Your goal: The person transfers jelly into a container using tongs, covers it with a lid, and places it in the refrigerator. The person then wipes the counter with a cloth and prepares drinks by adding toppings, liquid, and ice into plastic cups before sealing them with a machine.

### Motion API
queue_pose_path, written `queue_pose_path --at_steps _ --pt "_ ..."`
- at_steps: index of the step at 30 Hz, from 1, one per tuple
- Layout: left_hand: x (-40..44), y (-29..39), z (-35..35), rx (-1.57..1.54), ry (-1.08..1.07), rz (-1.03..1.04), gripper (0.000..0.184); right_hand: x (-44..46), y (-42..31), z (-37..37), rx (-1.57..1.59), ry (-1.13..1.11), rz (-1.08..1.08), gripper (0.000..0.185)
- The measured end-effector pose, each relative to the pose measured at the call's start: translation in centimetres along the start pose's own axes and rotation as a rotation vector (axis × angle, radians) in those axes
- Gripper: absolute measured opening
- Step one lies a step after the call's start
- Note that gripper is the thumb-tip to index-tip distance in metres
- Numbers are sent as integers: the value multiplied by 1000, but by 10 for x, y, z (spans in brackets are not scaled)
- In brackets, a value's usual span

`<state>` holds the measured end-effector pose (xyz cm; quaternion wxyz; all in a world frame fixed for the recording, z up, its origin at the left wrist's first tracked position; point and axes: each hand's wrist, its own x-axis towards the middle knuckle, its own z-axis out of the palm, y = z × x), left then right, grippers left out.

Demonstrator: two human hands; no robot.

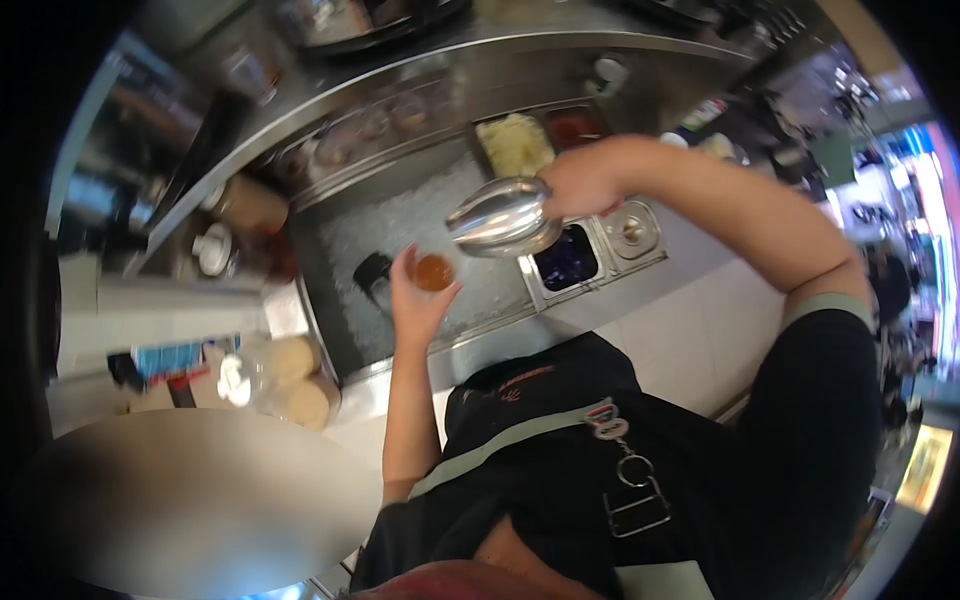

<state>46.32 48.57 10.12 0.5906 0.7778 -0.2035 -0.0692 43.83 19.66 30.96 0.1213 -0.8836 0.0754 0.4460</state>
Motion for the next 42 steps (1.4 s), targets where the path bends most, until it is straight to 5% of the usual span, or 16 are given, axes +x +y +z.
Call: queue_pose_path --at_steps 2,4,6,9,11,12,13,16,19,25,35,41,42 --pt "-14 -11 -18 -66 69 -56 89 12 21 40 361 -59 37 59" --pt "-30 -17 -42 -68 57 -85 90 40 19 103 871 -18 90 44" --pt "-44 -23 -59 -76 56 -85 90 112 16 165 1074 -187 49 38" --pt "-62 -20 -77 -128 64 -93 91 187 -19 231 1227 -9 18 38" --pt "-66 -18 -80 -198 87 -82 92 200 -19 232 960 295 -141 41" --pt "-68 -16 -78 -186 84 -80 92 201 4 227 672 695 -208 38" --pt "-70 -5 -75 -174 75 -75 92 168 29 177 671 528 -59 35" --pt "-73 30 -48 -125 109 -61 94 154 156 106 436 910 168 26" --pt "-74 62 -5 -156 218 -37 99 200 276 56 250 794 408 32" --pt "-79 125 84 -231 386 -64 104 298 367 47 440 646 539 41" --pt "-102 172 153 -120 408 -114 108 269 371 40 218 697 174 40" --pt "-95 190 170 -193 476 -83 111 328 393 46 448 827 -109 28" --pt "-93 196 169 -193 481 -84 111 341 410 38 513 612 -73 28"
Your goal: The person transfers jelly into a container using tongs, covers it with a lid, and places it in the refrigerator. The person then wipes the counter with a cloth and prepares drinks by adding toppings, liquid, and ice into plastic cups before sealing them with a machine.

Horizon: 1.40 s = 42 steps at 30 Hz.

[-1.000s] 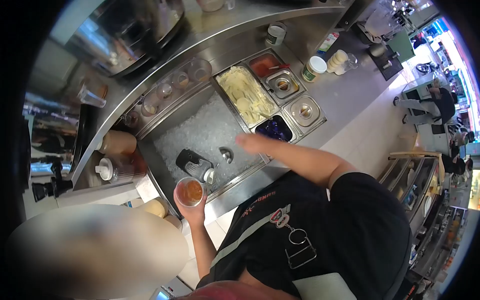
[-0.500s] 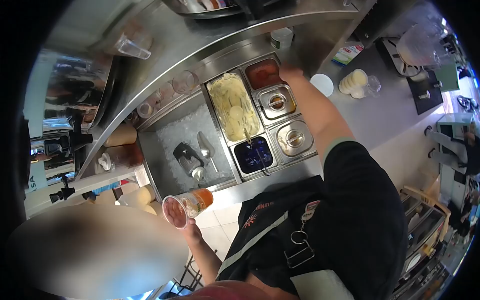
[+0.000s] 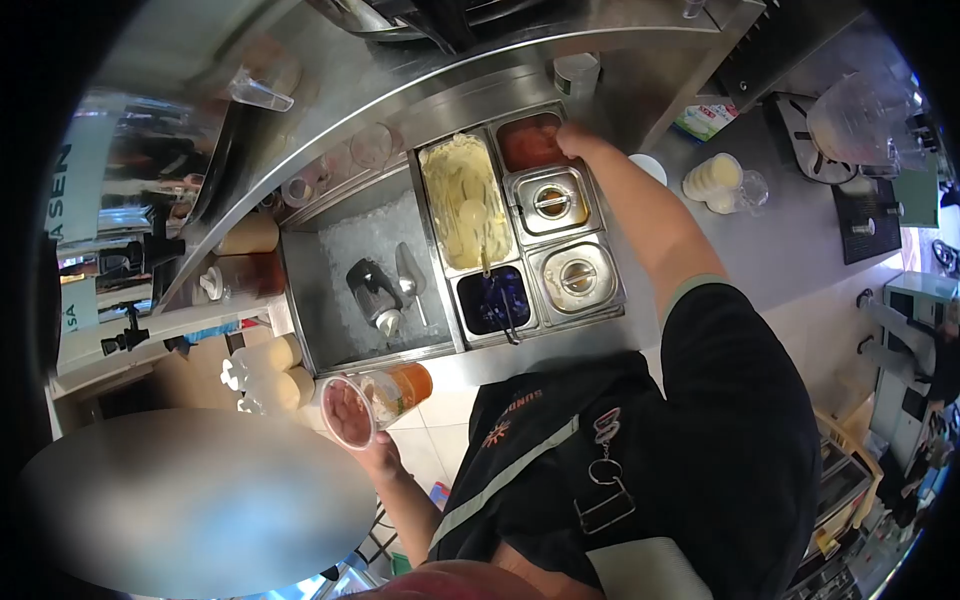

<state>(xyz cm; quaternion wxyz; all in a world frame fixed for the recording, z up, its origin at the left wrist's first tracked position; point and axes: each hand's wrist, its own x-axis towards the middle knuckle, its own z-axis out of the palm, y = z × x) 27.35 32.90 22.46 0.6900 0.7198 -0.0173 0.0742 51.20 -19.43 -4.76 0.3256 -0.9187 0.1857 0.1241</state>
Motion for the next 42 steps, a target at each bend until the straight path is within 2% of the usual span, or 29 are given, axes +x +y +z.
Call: queue_pose_path --at_steps 1,2,4,8,10,11,15,19,20,24,27,29,30,32,33,35,37,39,40,42 --pt "2 6 2 -7 -16 10 112 4 3 -9 42 -189 104 29" --pt "4 12 5 -15 -32 22 113 3 5 -14 38 -188 98 29" --pt "5 16 8 -10 -24 44 114 -3 6 -30 314 -85 259 27" --pt "14 10 19 49 -127 26 109 -30 -6 -57 481 -125 255 27" --pt "22 -1 35 95 -216 -47 104 -40 -11 -58 535 -119 307 27" --pt "27 -6 45 124 -246 -61 103 -45 -14 -59 591 -117 355 28" --pt "60 -37 108 155 -386 -54 93 -68 -25 -79 576 -152 319 28" --pt "95 -89 192 126 -406 -4 88 -117 -51 -119 629 -81 183 27" --pt "103 -102 213 209 -400 75 88 -132 -57 -128 694 -50 143 27" --pt "131 -124 287 160 -403 85 85 -190 -82 -168 696 79 0 28" --pt "151 -140 327 164 -387 57 84 -227 -96 -169 653 187 -68 26" --pt "159 -124 343 92 -376 50 85 -236 -94 -154 443 286 -189 23" --pt "162 -116 347 35 -365 38 85 -235 -87 -145 441 290 -186 23" --pt "168 -118 355 71 -384 54 83 -230 -74 -127 -103 623 -552 25" --pt "169 -118 358 76 -351 103 82 -228 -67 -127 -207 667 -668 28" --pt "169 -114 360 80 -317 157 80 -232 -69 -133 -213 729 -709 27" --pt "168 -108 355 -95 -418 34 80 -235 -72 -140 -220 788 -758 26" --pt "162 -101 344 -99 -393 39 82 -238 -77 -142 606 449 -284 26" --pt "158 -98 336 -104 -374 44 83 -235 -76 -142 609 436 -293 26" --pt "150 -92 312 -77 -347 70 84 -225 -68 -145 1041 334 -170 25"
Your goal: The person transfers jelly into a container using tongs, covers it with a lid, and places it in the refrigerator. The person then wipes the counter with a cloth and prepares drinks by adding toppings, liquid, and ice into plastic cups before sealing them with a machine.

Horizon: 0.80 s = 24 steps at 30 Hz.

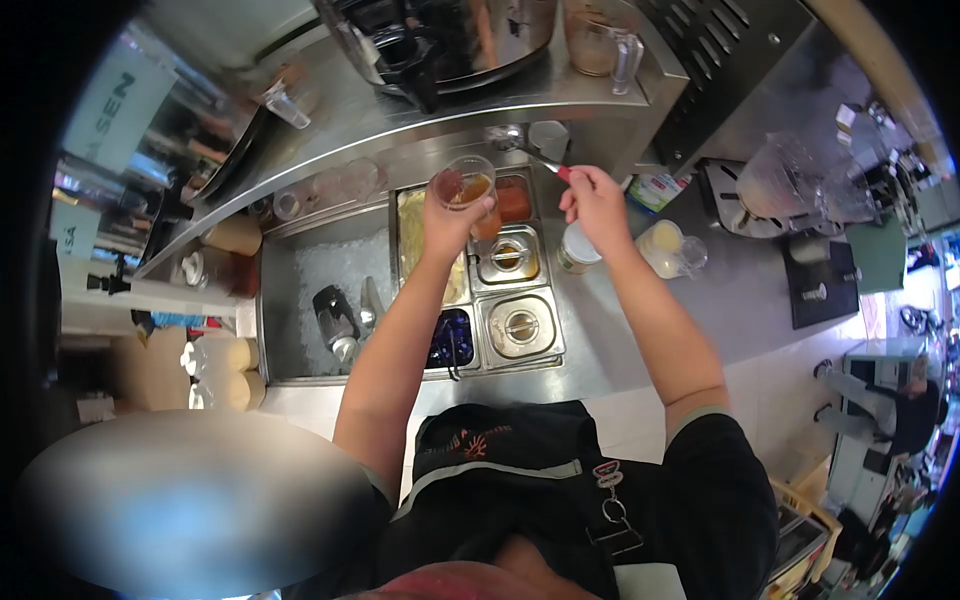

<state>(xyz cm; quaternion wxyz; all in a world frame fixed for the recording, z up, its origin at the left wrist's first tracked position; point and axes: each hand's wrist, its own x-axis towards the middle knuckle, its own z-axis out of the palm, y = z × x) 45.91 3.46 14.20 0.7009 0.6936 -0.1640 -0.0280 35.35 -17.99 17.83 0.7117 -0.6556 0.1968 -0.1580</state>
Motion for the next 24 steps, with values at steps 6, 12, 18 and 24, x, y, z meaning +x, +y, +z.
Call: queue_pose_path --at_steps 6,12,18,24 --pt "-76 132 -86 -197 -83 12 90 71 83 44 -688 -214 204 35" --pt "-150 260 -144 -340 -99 255 85 84 92 105 -1141 -268 77 41" --pt "-198 319 -156 -317 -218 444 89 -126 -87 153 130 -722 -156 60" --pt "-219 327 -113 -637 -542 416 105 -316 -150 137 484 -837 -509 95"
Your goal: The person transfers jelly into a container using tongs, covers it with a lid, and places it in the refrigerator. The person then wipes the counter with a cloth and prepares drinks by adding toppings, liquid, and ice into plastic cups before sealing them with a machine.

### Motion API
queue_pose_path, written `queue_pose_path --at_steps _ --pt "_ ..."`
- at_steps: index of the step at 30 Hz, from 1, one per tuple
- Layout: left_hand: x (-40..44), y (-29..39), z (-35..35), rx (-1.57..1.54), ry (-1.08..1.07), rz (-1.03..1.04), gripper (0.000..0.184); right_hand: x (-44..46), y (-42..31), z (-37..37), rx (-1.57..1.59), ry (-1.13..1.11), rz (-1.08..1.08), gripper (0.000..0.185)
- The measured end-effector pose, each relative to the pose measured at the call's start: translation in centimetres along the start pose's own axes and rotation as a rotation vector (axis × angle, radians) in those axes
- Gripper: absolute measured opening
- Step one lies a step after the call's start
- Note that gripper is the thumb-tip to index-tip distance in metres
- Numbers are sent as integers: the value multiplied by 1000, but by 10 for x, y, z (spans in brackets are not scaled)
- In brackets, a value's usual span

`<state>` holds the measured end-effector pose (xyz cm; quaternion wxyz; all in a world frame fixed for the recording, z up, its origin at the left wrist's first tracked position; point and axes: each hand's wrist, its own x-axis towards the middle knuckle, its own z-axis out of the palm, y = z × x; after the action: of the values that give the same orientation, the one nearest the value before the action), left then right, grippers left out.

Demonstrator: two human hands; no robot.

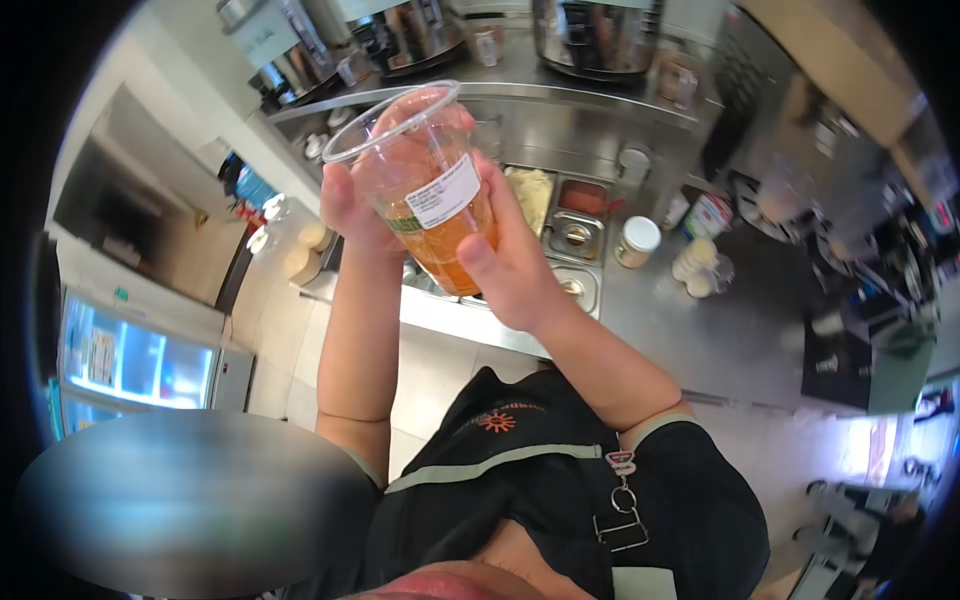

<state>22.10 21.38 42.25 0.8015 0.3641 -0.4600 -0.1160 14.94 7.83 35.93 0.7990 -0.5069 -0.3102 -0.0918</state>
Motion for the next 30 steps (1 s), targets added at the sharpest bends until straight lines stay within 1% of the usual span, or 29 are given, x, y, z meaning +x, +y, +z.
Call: queue_pose_path --at_steps 1,2,4,5,9,10,11,15,18,20,21,22,24,25,26,27,30 --pt "1 -7 2 -4 -55 -17 107 -11 -8 5 -116 67 -52 97" --pt "1 -15 12 -25 -86 -32 107 -22 -16 5 -136 99 -67 97" --pt "6 -34 36 -254 -136 -37 93 -44 -33 0 -246 155 -62 99" --pt "9 -44 45 -303 -190 -61 96 -52 -43 -3 -277 159 -98 98" --pt "22 -87 101 -456 -322 -136 97 -100 -90 -22 -379 241 -106 96" --pt "26 -100 115 -506 -362 -155 97 -113 -101 -27 -467 299 -112 95" --pt "30 -113 132 -557 -400 -176 98 -128 -112 -34 -554 359 -113 95" --pt "54 -169 210 -629 -518 -245 98 -182 -165 -77 -631 462 -138 96" --pt "74 -226 276 -694 -626 -261 100 -232 -220 -116 -726 523 -155 95" --pt "83 -259 322 -697 -630 -245 100 -270 -266 -138 -795 561 30 88" --pt "87 -282 340 -733 -627 -262 100 -290 -287 -149 -934 588 34 81" --pt "89 -292 367 -759 -670 -311 98 -314 -314 -161 -984 615 15 81" --pt "102 -315 405 -617 -670 -366 92 -371 -358 -177 -941 643 333 77" --pt "114 -329 426 -638 -694 -364 92 -403 -375 -190 -936 656 432 75" --pt "123 -342 444 -517 -622 -343 89 -439 -386 -204 -925 669 535 74" --pt "129 -353 462 -397 -543 -326 85 -475 -398 -213 -934 728 642 71" --pt "187 -396 500 -205 -532 -299 82 -606 -398 -238 -927 926 915 61"
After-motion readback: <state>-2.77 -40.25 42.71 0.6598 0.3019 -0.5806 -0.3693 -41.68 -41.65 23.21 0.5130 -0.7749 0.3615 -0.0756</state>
